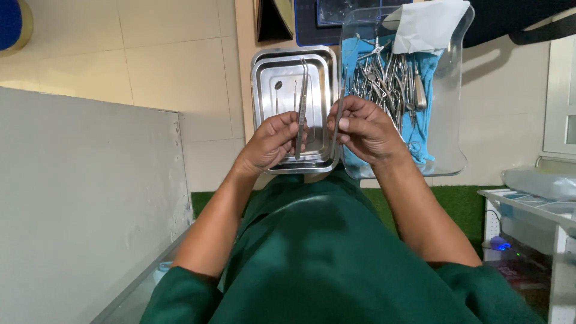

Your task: The person sorts various metal surgical instruments from a clear plastic bin lined with a blue cloth and places them into a rectangular metal tray. The person then carries the tray to a sterilization cabinet and places it inside on a wire rack. This process is repeated multiple times throughout the video.

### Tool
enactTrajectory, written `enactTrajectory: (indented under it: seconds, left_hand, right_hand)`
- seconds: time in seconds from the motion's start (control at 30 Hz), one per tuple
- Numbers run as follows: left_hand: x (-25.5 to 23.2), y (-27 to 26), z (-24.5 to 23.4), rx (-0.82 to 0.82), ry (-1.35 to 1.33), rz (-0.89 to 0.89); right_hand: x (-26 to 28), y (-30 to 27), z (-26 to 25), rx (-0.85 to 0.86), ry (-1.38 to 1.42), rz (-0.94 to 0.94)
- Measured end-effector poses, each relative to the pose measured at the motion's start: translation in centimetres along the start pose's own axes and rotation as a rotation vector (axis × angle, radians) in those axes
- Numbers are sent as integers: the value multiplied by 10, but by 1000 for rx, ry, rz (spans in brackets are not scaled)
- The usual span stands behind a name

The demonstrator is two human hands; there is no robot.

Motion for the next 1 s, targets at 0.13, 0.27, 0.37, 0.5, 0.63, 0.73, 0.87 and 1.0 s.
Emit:
enactTrajectory:
  seconds: [0.13, 0.27, 0.37, 0.5, 0.63, 0.73, 0.87, 1.0]
  left_hand:
    - [0, -4, -4, -20, 12, -2]
    - [4, 5, -21, -35, 118, 59]
    - [11, 12, -47, -275, 592, 42]
    - [7, 16, -62, -636, 1247, 116]
    - [25, 29, -71, -655, 1480, 154]
    - [23, 33, -68, -684, 1581, 26]
    - [23, 33, -63, -641, 1550, -27]
    - [21, 31, -61, -638, 1533, -8]
  right_hand:
    - [-1, 3, 4, -5, -13, 3]
    - [-16, 21, -9, -128, -49, 9]
    - [-40, 43, -32, -411, -364, 53]
    - [-71, 71, -73, -761, -1024, 55]
    - [-81, 85, -68, -942, -1396, -10]
    - [-80, 89, -70, -1019, -1452, 26]
    - [-83, 92, -82, -1050, -1490, 60]
    - [-87, 94, -82, -1016, -1462, 53]
Point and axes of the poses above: each hand's wrist, its own y-axis towards the middle knuckle, its own z-axis out of the palm, x = y × z, the point moved 6 cm from there along y, towards the middle knuckle, and after that the axes turned 7 degrees about z, right-handed, at the moved point
